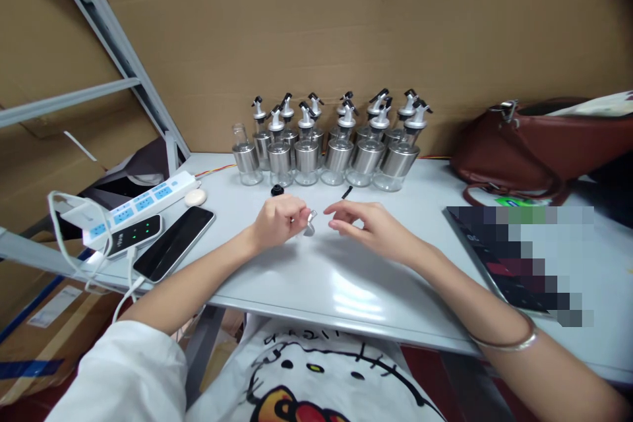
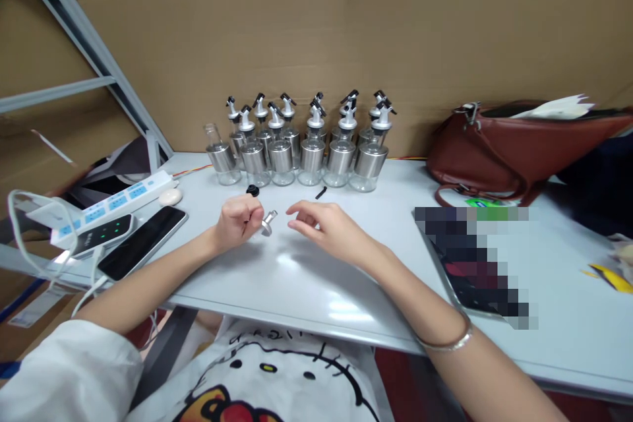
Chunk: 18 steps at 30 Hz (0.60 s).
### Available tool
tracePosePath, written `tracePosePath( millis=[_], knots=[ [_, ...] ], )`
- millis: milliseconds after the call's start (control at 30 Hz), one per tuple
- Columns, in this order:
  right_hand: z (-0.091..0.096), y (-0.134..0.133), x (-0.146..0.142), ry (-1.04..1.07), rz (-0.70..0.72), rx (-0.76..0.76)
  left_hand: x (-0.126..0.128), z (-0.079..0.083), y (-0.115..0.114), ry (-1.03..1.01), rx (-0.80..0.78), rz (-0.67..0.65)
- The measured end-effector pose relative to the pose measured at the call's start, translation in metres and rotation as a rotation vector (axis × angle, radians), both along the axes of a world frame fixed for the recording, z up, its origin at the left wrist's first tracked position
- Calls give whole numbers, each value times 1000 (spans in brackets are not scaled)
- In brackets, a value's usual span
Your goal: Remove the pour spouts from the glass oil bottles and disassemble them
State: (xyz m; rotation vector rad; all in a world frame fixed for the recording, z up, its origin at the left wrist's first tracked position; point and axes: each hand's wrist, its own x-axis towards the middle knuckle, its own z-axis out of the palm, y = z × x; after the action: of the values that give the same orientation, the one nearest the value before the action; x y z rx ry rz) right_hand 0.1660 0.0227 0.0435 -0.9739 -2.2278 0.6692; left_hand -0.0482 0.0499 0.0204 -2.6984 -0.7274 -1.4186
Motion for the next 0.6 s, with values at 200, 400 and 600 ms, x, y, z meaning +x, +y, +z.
tracePosePath(
  millis=[200, 400, 600],
  knots=[
    [-1, -6, -9, 69, 71, -38, 6, 3, -5, 98, 263, -154],
    [0, -9, -11, 113, 59, 34, 8, -4, -7, 99, 274, -226],
    [0, -2, -2, 212, -39, 80, 6, -7, -1, 207, 123, -154]
  ],
)
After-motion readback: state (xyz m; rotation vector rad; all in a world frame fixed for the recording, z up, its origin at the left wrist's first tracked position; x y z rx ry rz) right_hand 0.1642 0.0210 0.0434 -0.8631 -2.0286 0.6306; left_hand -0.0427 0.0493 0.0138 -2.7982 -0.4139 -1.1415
